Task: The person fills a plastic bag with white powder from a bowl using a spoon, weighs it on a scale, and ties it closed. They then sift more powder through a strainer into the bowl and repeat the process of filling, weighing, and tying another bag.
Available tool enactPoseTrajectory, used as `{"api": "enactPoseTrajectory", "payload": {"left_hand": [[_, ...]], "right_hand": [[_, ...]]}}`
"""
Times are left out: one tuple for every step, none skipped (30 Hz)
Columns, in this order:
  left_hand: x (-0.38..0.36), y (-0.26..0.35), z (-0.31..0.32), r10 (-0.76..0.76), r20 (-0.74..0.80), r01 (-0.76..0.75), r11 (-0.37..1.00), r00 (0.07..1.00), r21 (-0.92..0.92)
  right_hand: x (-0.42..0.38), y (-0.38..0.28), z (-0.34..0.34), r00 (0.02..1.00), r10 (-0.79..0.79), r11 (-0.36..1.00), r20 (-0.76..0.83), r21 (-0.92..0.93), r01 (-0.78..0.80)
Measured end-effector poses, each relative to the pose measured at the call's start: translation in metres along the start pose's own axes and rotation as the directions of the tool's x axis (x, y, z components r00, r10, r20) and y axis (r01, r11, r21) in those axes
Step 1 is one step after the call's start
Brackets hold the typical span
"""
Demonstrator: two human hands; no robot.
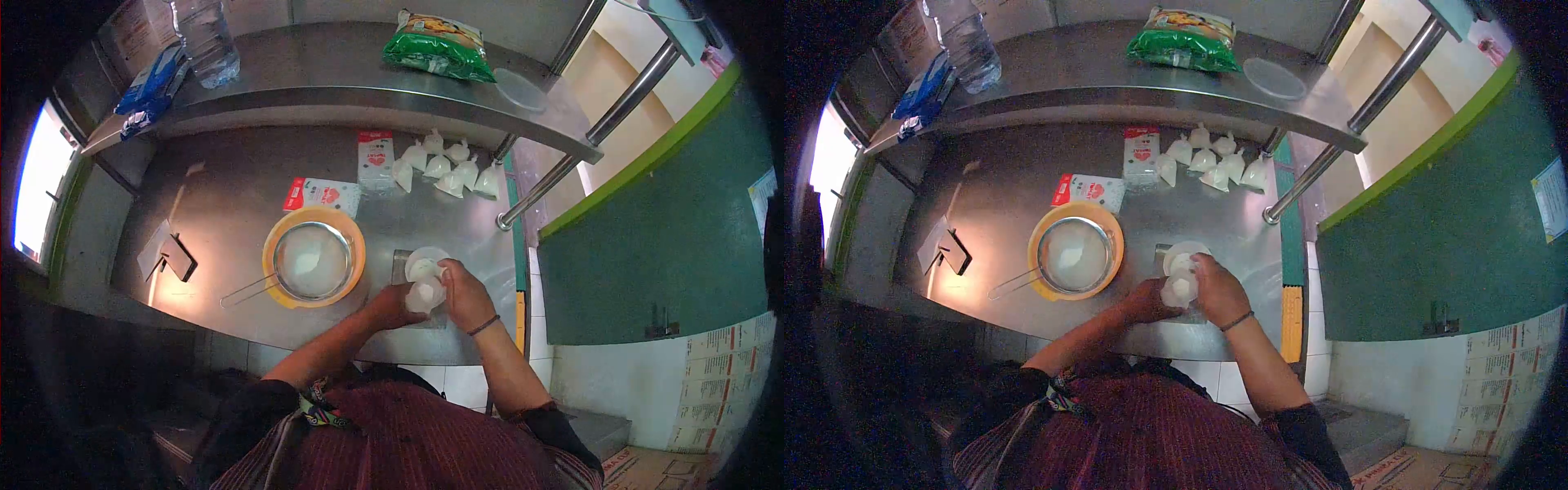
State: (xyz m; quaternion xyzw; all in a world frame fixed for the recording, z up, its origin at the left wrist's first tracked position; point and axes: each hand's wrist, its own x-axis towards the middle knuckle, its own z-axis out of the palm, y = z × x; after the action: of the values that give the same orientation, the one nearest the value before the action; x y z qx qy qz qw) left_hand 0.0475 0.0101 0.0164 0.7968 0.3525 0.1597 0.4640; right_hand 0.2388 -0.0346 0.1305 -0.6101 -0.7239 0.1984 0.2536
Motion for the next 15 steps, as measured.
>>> {"api": "enactPoseTrajectory", "payload": {"left_hand": [[-0.001, 0.000, 0.000, 0.000, -0.003, 0.000, 1.000, 1.000, -0.002], [-0.003, 0.000, 0.000, 0.001, -0.005, -0.001, 1.000, 1.000, -0.021], [-0.005, 0.004, -0.001, 0.002, -0.007, -0.003, 0.999, 1.000, -0.042], [-0.006, 0.008, -0.002, 0.003, -0.008, -0.003, 0.999, 1.000, -0.045], [-0.006, 0.011, -0.004, -0.019, 0.005, 0.019, 0.999, 1.000, -0.030], [-0.008, 0.013, -0.005, -0.041, 0.018, 0.042, 0.999, 0.999, -0.015], [-0.008, 0.014, -0.005, -0.041, 0.016, 0.041, 0.999, 0.999, -0.017], [-0.009, 0.015, -0.005, -0.038, 0.012, 0.038, 0.998, 0.999, -0.040], [-0.011, 0.014, -0.005, -0.036, 0.006, 0.037, 0.997, 0.999, -0.063], [-0.011, 0.013, -0.005, -0.039, 0.002, 0.039, 0.997, 0.999, -0.064], [-0.011, 0.013, -0.004, -0.033, -0.004, 0.033, 0.997, 0.999, -0.068], [-0.011, 0.013, -0.002, -0.027, -0.010, 0.026, 0.997, 1.000, -0.071], [-0.011, 0.013, -0.001, -0.033, -0.013, 0.031, 0.997, 0.999, -0.074], [-0.010, 0.013, -0.001, -0.042, -0.003, 0.042, 0.998, 0.999, -0.042], [-0.011, 0.012, 0.001, -0.050, 0.008, 0.050, 0.999, 0.999, -0.009]], "right_hand": [[0.000, 0.000, -0.003, 0.997, 0.073, 0.992, -0.017, 0.101, -0.071], [0.000, 0.002, -0.006, 0.989, 0.149, 0.969, -0.026, 0.201, -0.141], [0.000, 0.010, -0.003, 0.988, 0.150, 0.970, -0.024, 0.199, -0.142], [0.002, 0.025, 0.005, 0.988, 0.099, 0.951, -0.117, 0.305, -0.059], [0.003, 0.038, 0.013, 0.975, 0.058, 0.916, -0.215, 0.400, 0.034], [0.003, 0.046, 0.019, 0.975, 0.057, 0.917, -0.214, 0.398, 0.034], [0.003, 0.052, 0.022, 0.970, 0.081, 0.871, -0.230, 0.489, 0.043], [0.002, 0.058, 0.026, 0.964, 0.105, 0.817, -0.243, 0.574, 0.056], [0.000, 0.061, 0.029, 0.966, 0.101, 0.817, -0.240, 0.574, 0.057], [-0.003, 0.063, 0.031, 0.959, 0.120, 0.816, -0.257, 0.575, 0.052], [-0.007, 0.066, 0.034, 0.952, 0.140, 0.816, -0.273, 0.577, 0.045], [-0.011, 0.063, 0.031, 0.954, 0.137, 0.815, -0.268, 0.578, 0.045], [-0.015, 0.060, 0.028, 0.943, 0.191, 0.838, -0.273, 0.546, -0.011], [-0.018, 0.057, 0.026, 0.929, 0.243, 0.855, -0.280, 0.514, -0.069], [-0.019, 0.057, 0.027, 0.930, 0.244, 0.853, -0.275, 0.516, -0.071]]}}
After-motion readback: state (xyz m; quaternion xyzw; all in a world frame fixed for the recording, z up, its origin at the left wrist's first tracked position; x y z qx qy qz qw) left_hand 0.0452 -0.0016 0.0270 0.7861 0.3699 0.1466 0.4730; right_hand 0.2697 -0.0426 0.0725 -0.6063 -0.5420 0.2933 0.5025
